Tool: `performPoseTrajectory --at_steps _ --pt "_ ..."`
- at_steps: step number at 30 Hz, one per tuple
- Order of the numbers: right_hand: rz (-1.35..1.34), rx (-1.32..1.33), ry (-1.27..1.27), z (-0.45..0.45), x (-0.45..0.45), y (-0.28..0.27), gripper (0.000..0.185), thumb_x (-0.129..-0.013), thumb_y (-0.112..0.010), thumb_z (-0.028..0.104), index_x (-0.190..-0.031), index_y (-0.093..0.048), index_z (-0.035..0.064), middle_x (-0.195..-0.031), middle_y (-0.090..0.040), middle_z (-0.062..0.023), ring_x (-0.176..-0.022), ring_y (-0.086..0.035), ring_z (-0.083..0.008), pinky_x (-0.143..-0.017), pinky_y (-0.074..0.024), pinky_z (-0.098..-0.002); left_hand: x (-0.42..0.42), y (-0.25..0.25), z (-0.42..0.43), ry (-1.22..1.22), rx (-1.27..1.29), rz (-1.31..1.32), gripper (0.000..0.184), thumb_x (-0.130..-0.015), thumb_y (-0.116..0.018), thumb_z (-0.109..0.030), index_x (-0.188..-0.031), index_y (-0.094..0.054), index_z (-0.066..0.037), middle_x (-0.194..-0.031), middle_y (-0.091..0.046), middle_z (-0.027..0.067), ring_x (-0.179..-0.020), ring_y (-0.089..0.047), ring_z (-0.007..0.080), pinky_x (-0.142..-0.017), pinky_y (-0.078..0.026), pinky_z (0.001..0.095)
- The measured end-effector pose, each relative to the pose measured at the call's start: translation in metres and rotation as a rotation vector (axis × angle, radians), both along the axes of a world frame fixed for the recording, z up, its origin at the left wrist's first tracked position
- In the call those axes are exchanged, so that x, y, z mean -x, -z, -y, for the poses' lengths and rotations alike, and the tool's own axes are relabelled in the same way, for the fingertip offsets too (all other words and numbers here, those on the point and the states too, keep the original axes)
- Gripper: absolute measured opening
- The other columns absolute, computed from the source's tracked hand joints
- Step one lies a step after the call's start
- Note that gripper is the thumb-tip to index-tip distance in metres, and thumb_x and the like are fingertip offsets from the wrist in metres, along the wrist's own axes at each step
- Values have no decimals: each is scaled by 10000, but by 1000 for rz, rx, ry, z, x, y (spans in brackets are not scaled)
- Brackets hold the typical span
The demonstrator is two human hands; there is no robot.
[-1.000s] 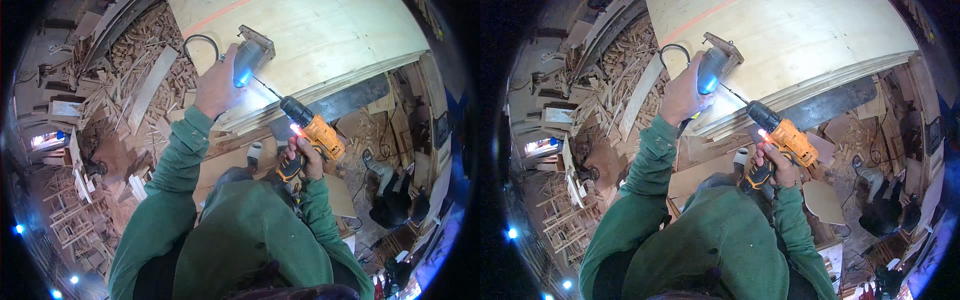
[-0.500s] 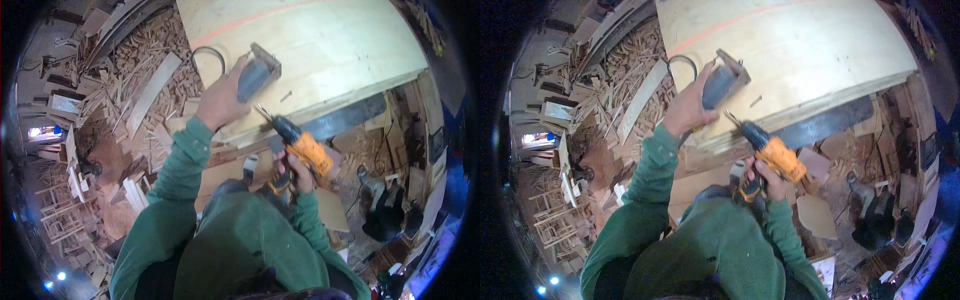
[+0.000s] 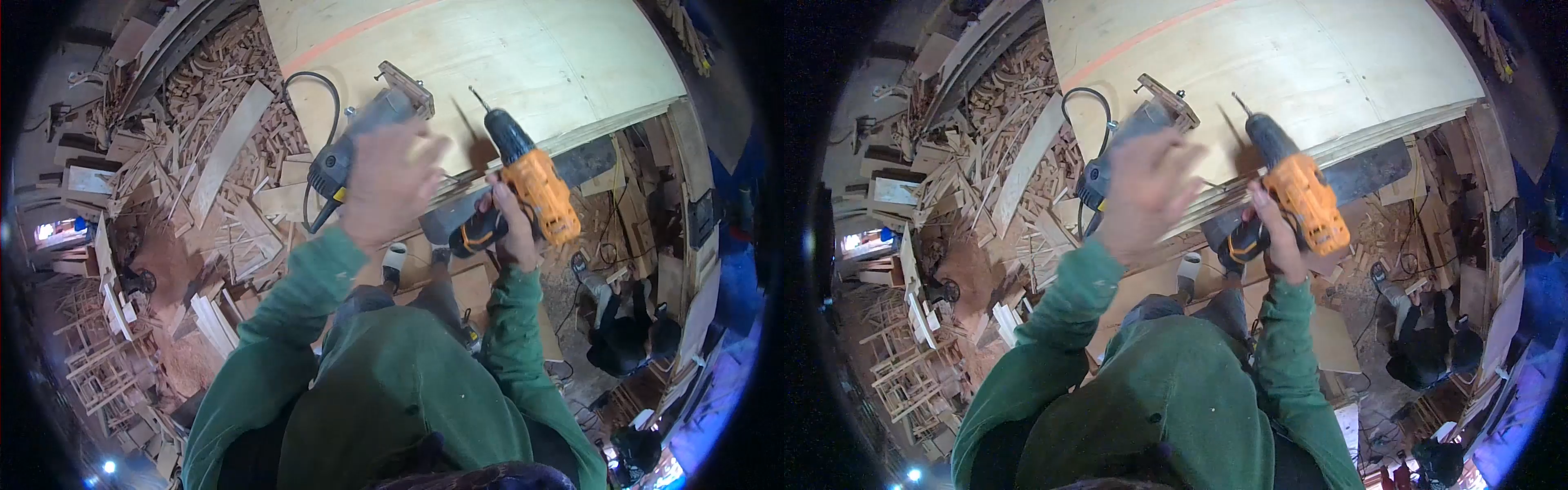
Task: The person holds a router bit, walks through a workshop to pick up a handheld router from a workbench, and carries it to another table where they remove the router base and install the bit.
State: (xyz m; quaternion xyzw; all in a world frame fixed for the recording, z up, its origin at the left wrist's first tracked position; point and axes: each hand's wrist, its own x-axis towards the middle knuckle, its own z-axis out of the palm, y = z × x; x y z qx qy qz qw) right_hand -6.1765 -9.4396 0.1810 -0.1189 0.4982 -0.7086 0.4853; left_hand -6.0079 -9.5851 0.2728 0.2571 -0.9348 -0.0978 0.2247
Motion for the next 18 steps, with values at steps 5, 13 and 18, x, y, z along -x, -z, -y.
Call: performPoseTrajectory --at_steps 5,13,18 --pt "-135 -12 103 41 4 -29 247 -921 -793 183 -1080 -712 11 -867 -687 -22 -710 -629 -106 -619 -488 -254 12 70 -7 73 -237 -186 147 -849 -750 -138 -981 -705 -91 -961 -610 78 -942 -593 279 -836 -489 417" --pt "-851 -31 -23 46 72 -52 295 -893 -816 132 -1141 -710 14 -920 -729 -65 -840 -692 -146 -746 -551 -296 7 66 0 117 -234 -200 128 -877 -782 -132 -875 -684 -48 -883 -635 88 -846 -615 280 -769 -512 399" --pt "-1239 -23 -181 106 103 -86 616 -754 -864 129 -1307 -614 25 -1068 -734 -163 -1023 -720 -327 -844 -566 -420 13 63 -8 12 -382 -292 114 -920 -745 -122 -913 -664 -43 -861 -635 121 -805 -620 316 -765 -519 415"
